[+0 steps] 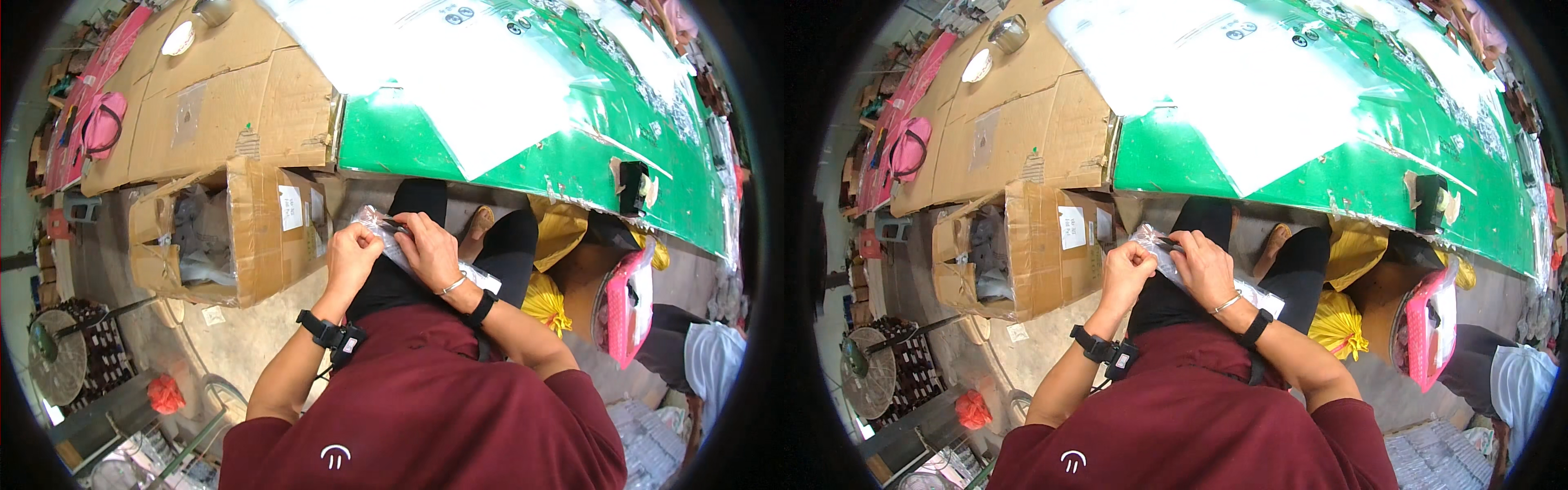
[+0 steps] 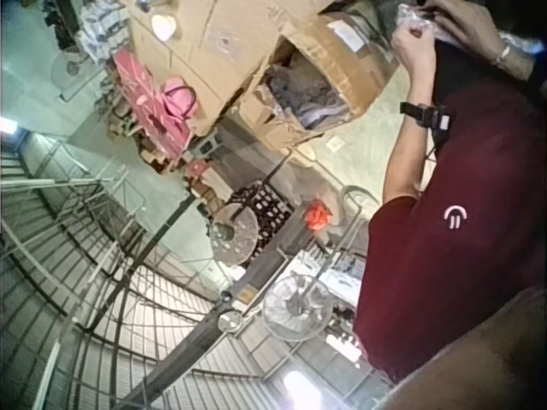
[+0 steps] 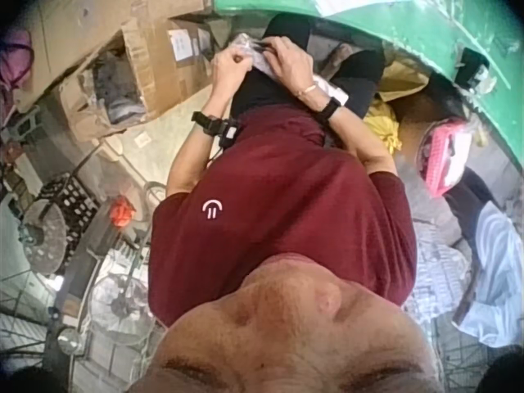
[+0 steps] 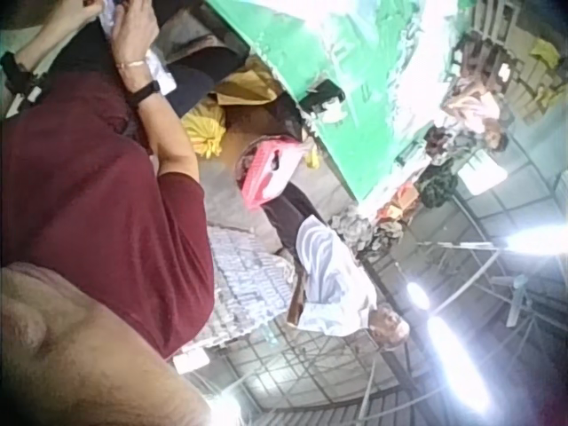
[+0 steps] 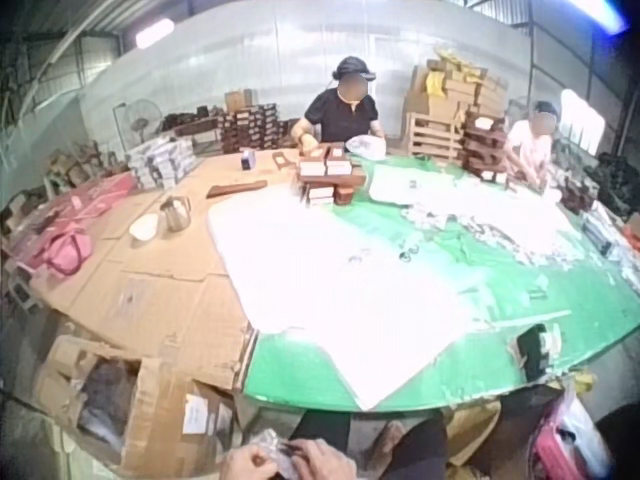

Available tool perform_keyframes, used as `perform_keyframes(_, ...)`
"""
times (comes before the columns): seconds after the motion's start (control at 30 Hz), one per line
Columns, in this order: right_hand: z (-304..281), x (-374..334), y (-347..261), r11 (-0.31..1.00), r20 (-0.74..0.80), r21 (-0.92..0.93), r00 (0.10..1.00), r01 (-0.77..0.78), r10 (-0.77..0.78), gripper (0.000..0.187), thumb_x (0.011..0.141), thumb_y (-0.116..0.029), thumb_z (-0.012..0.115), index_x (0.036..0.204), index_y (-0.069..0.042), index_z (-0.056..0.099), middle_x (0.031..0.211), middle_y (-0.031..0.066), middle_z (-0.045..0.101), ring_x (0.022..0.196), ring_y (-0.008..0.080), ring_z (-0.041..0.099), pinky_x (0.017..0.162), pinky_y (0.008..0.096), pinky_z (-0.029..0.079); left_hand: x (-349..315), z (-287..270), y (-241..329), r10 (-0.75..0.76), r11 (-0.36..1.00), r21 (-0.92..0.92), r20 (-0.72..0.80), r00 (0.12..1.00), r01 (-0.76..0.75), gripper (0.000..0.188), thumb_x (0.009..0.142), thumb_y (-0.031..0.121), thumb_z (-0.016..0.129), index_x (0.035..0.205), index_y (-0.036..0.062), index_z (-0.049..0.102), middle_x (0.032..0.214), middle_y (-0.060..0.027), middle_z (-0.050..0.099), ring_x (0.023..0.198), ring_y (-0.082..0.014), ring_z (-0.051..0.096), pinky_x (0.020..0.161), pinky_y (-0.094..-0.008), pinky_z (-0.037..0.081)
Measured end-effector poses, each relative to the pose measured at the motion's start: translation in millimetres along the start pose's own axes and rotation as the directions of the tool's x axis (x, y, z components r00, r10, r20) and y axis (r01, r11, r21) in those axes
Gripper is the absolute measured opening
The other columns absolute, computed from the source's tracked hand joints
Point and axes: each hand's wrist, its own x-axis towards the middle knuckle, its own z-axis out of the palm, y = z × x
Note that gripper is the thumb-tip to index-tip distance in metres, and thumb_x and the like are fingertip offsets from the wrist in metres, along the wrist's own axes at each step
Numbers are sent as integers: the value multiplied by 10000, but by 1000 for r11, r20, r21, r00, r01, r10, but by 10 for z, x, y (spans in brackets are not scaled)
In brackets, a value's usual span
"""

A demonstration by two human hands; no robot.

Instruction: The recorder is packaging wooden furniture components into plastic bags and sealing them with tape.

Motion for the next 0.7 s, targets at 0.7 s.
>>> perform_keyframes(0.7, 159, 35, 34, 998, -52, -54, 998, -36, 33, 245, 886, -178, 651, 1115, -125, 582, 887, 114, 593, 797, 309, 652, 662, 421, 528, -31, 11, 142, -4, 995, 96, -32, 999, 7, 168, 730, 177, 708, 711, 18, 656, 628, -111, 653, 599, -251, 658, 604, -372, 512)
